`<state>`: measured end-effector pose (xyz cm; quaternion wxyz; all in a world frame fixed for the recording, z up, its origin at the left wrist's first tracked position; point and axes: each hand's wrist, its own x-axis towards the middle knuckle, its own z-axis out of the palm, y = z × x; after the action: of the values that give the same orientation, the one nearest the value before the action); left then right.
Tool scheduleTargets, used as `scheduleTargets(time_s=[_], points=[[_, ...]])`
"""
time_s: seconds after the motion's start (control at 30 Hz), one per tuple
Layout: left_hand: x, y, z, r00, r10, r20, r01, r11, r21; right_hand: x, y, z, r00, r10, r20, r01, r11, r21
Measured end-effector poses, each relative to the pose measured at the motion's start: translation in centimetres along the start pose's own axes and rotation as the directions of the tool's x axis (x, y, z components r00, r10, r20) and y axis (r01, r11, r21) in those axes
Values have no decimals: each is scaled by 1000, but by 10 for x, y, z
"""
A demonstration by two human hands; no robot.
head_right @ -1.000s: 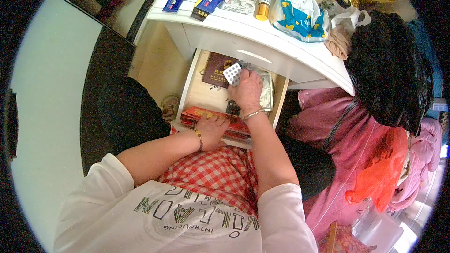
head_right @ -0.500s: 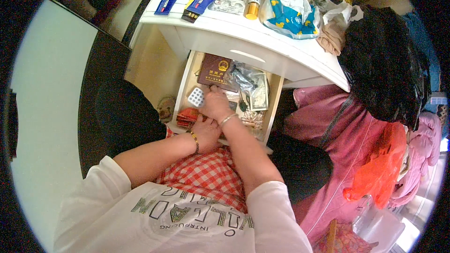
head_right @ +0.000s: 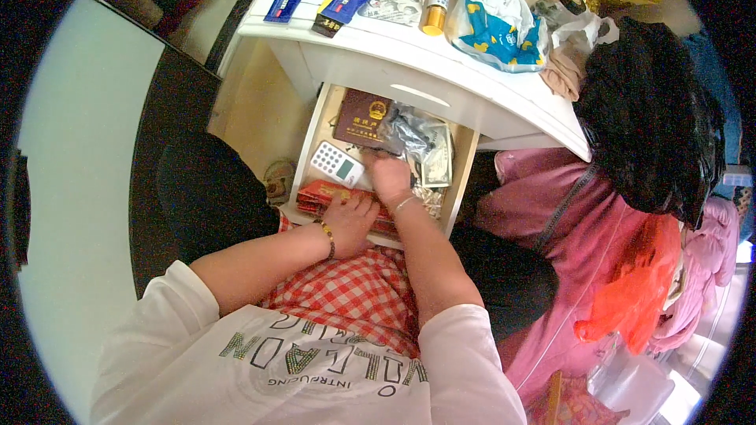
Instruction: The person sorts through items in a nightstand drawer, handles money and small packets, and then moves items on top of the nightstand and onto a bed, including placing a red bag into a basket.
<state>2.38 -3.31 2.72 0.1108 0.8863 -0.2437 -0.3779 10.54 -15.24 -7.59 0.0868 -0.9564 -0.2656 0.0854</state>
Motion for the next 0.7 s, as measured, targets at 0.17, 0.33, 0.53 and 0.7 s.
scheduleTargets(time_s=[0.17,0.33,0.53,0.7], points=[[5,1,2,1000,-3,27,2,999,46,18,-9,3,990,-102,93,115,982,-147],[2,3,-1,1000,-17,15,16,999,35,25,-28,-22,949,-157,272,218,953,-210],[1,5,-8,999,4,49,-4,1000,1,11,-31,-37,989,138,47,-139,990,15],[4,-1,1,999,41,3,-41,999,14,-24,-13,-99,851,426,-306,-101,706,701]])
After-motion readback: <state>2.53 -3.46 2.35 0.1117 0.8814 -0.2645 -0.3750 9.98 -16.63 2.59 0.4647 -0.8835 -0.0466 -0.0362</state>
